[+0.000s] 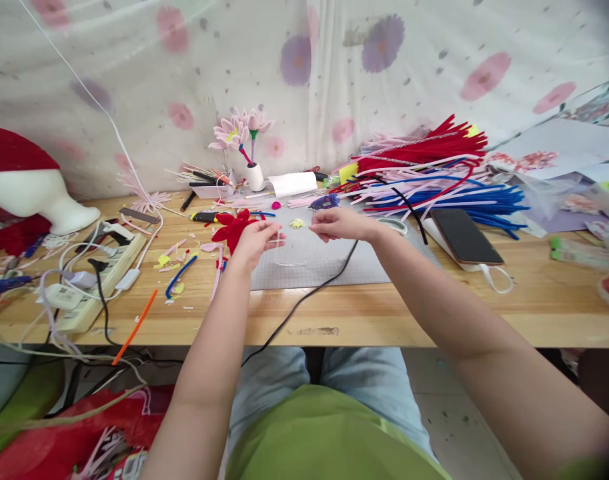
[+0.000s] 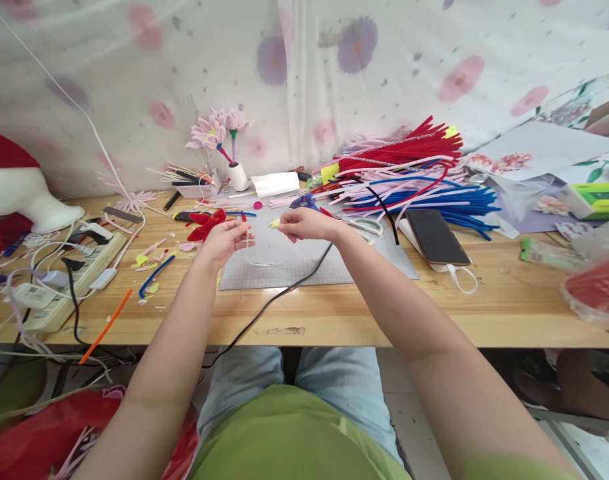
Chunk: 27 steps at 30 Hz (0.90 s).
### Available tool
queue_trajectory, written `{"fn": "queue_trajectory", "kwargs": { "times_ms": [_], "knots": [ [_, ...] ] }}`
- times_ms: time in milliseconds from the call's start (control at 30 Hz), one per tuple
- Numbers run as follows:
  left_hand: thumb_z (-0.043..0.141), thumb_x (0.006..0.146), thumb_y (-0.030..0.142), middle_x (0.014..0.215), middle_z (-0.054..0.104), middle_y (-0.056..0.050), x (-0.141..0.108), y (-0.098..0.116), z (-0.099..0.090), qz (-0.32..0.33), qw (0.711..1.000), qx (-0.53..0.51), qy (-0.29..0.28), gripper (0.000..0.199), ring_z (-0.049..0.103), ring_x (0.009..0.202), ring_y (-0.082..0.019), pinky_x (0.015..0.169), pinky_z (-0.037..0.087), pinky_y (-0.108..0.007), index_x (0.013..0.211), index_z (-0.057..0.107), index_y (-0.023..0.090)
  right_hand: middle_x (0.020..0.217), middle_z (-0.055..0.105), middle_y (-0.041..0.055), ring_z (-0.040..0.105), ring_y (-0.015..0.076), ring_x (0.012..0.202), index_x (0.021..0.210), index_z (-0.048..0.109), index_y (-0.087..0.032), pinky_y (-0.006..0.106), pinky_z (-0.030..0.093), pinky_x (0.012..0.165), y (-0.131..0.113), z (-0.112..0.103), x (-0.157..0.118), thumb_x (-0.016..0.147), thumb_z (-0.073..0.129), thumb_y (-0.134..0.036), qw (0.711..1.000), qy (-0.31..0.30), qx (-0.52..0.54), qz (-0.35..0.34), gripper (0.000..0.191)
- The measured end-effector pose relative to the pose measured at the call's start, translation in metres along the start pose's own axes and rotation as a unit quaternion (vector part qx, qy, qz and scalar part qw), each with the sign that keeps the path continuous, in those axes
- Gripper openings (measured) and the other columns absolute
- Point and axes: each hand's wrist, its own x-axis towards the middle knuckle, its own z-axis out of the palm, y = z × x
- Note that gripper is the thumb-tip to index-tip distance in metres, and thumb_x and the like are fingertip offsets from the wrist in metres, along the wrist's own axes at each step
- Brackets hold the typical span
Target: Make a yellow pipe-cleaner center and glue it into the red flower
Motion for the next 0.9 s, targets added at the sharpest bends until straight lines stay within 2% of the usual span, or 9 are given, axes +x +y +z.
{"fn": "queue_trajectory", "kwargs": {
  "times_ms": [67,167,267,400,533,633,767,833,900],
  "knots": [
    [0.072,0.065,0.018,0.06,0.061,-0.003,0.001,0.001,0.011,-0.031,0.998,0.032,-0.047,0.015,0.065,0.062,-0.014,0.065,0.053,-0.029,0.069,0.06,0.01,0.053,0.05,-0.0025,0.04,0.0063,0.049,0.06,0.048,-0.018,0.022,0.03,0.049,-0.007,0.002,0.009,0.081,0.048,-0.047,0.999,-0.029,-0.029,-0.019,0.036],
    [0.071,0.067,0.017,0.066,0.065,-0.006,0.001,0.002,0.02,-0.061,0.994,0.037,-0.088,0.014,0.067,0.068,-0.016,0.07,0.052,-0.03,0.071,0.059,0.01,0.057,0.05,-0.0024,0.042,0.0076,0.053,0.064,0.049,-0.018,0.022,0.029,0.051,-0.01,0.005,0.019,0.081,0.047,-0.044,0.997,-0.03,-0.058,-0.038,0.031],
    [0.07,0.069,0.016,0.069,0.066,-0.007,0.002,0.0,0.024,-0.058,0.993,-0.008,-0.098,0.015,0.067,0.07,-0.016,0.073,0.051,-0.03,0.071,0.056,0.011,0.062,0.054,-0.0015,0.044,0.0088,0.056,0.069,0.052,-0.018,0.022,0.029,0.054,-0.009,0.007,0.025,0.082,0.047,-0.04,0.995,-0.001,-0.089,-0.048,0.026],
    [0.068,0.07,0.016,0.072,0.067,-0.007,0.002,-0.003,0.028,-0.062,0.991,-0.045,-0.106,0.018,0.068,0.073,-0.019,0.074,0.051,-0.033,0.071,0.051,0.013,0.064,0.056,0.0,0.046,0.0116,0.061,0.072,0.056,-0.018,0.024,0.026,0.058,-0.012,0.008,0.028,0.081,0.05,-0.031,0.973,0.058,-0.218,-0.041,0.017],
    [0.067,0.072,0.017,0.072,0.066,-0.007,0.002,-0.004,0.027,-0.083,0.991,-0.022,-0.105,0.019,0.067,0.068,-0.019,0.07,0.052,-0.036,0.073,0.049,0.014,0.067,0.059,0.0022,0.047,0.0135,0.063,0.073,0.058,-0.019,0.025,0.024,0.057,-0.015,0.008,0.028,0.081,0.052,-0.032,0.953,0.062,-0.293,-0.036,0.017],
    [0.066,0.073,0.016,0.062,0.061,-0.002,0.001,-0.003,0.023,-0.104,0.986,-0.004,-0.13,0.017,0.063,0.059,-0.013,0.07,0.052,-0.036,0.075,0.05,0.014,0.066,0.058,0.0025,0.046,0.0125,0.061,0.071,0.057,-0.018,0.025,0.022,0.055,-0.015,0.01,0.026,0.081,0.055,-0.036,0.949,0.071,-0.304,-0.039,0.021],
    [0.06,0.077,0.012,0.054,0.055,0.003,-0.001,-0.004,0.02,-0.097,0.984,-0.029,-0.146,0.009,0.055,0.052,-0.006,0.074,0.053,-0.032,0.073,0.052,0.012,0.06,0.054,-0.0005,0.044,0.0093,0.056,0.069,0.053,-0.017,0.022,0.025,0.053,-0.009,0.016,0.023,0.078,0.058,-0.037,0.972,0.119,-0.202,-0.031,0.023],
    [0.057,0.079,0.011,0.053,0.053,0.004,-0.002,-0.006,0.021,-0.073,0.988,-0.049,-0.125,0.007,0.052,0.051,-0.005,0.074,0.052,-0.03,0.073,0.054,0.011,0.057,0.052,-0.0017,0.042,0.0075,0.052,0.067,0.049,-0.016,0.021,0.029,0.051,-0.001,0.021,0.022,0.08,0.054,-0.041,0.987,0.148,-0.059,-0.004,0.028],
    [0.056,0.08,0.012,0.052,0.051,0.005,-0.002,-0.01,0.021,-0.057,0.991,-0.061,-0.104,0.006,0.05,0.049,-0.004,0.072,0.052,-0.028,0.074,0.055,0.01,0.057,0.051,-0.0023,0.04,0.0059,0.047,0.068,0.047,-0.017,0.02,0.03,0.046,0.008,0.027,0.02,0.08,0.052,-0.047,0.979,0.175,0.103,0.026,0.033]
  ]
}}
